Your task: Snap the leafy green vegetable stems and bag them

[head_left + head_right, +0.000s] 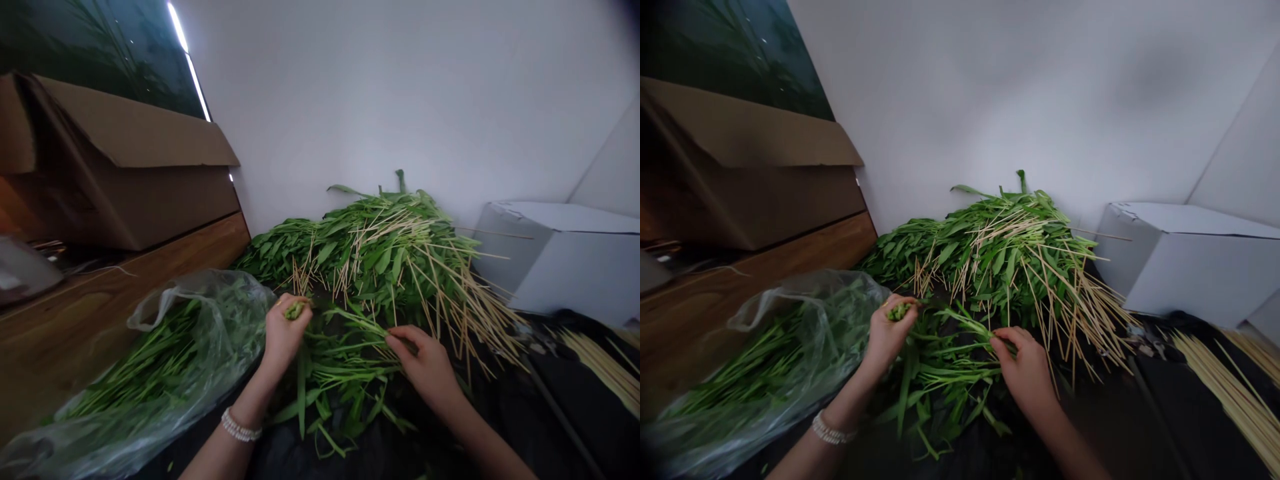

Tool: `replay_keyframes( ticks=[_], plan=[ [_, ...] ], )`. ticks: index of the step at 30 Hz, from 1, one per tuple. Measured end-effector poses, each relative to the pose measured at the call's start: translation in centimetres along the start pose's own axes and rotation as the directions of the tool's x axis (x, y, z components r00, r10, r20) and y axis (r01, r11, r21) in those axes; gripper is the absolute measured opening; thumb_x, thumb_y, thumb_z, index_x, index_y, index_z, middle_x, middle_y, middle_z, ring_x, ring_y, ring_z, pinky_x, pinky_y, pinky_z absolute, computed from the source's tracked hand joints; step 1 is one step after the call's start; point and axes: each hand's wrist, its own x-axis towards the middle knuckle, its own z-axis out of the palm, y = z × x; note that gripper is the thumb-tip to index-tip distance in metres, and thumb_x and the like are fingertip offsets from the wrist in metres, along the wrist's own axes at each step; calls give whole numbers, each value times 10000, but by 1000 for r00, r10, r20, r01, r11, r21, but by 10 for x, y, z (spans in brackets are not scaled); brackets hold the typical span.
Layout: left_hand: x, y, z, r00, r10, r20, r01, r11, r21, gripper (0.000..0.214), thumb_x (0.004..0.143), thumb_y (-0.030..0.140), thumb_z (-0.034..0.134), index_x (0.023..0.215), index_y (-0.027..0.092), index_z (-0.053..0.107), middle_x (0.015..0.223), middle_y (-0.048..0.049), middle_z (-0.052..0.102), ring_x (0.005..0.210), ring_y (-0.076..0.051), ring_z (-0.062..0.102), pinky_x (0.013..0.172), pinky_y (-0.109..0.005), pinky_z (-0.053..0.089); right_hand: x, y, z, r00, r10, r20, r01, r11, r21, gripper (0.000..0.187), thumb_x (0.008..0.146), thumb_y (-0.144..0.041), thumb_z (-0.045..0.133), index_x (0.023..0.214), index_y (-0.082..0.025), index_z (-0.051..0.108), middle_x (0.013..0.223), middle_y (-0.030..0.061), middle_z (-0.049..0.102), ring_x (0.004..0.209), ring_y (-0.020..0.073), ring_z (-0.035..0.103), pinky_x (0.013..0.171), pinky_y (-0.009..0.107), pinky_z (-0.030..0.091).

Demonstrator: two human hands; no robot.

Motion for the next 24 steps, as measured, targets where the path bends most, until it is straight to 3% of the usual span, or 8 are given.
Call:
replay_keyframes(
  ticks=[3,7,10,12,17,24],
  plan=[
    [5,-5,-3,997,21,-75,-24,999,-37,121,811,214,557,798,174,670,769,-11,590,740,-154,561,722,-275,441,6,4,-3,989,144,46,-150,970,190,310,772,-477,599,854,-191,684,852,56,704,821,225,639,772,338,485],
    [0,0,-1,999,32,-27,-34,996,-84,118,856,216,521,833,185,632,864,-26,624,828,-163,582,790,-285,442,7,-1,-4,985,162,65,-174,947,272,347,739,-515,615,843,-189,674,809,40,694,798,214,630,742,317,485],
    [-6,5,-1,998,-58,18,60,992,-111,127,902,247,472,879,194,586,775,2,626,714,-139,575,695,-254,442,6,-2,-2,982,178,68,-190,935,299,348,730,-515,617,847,-190,655,806,39,680,790,211,620,718,316,481],
    [-9,8,-1,999,-49,13,49,995,-84,95,895,254,498,878,194,569,751,13,605,685,-131,564,670,-243,435,5,0,0,979,187,86,-205,922,330,346,735,-511,611,862,-191,642,823,43,673,789,209,616,694,312,483],
    [-12,15,2,985,165,41,-163,985,-60,55,842,183,593,890,185,621,812,-10,625,748,-138,591,700,-246,446,4,3,3,982,152,114,-181,931,317,312,756,-476,601,881,-191,628,862,52,671,819,212,615,720,318,480],
    [-19,20,5,882,411,228,-404,911,-79,167,870,154,583,1002,195,676,803,-35,630,748,-147,587,682,-266,452,-4,-5,5,991,90,97,-107,977,184,259,836,-429,527,921,-210,635,931,50,672,860,204,621,766,314,477]
  ],
)
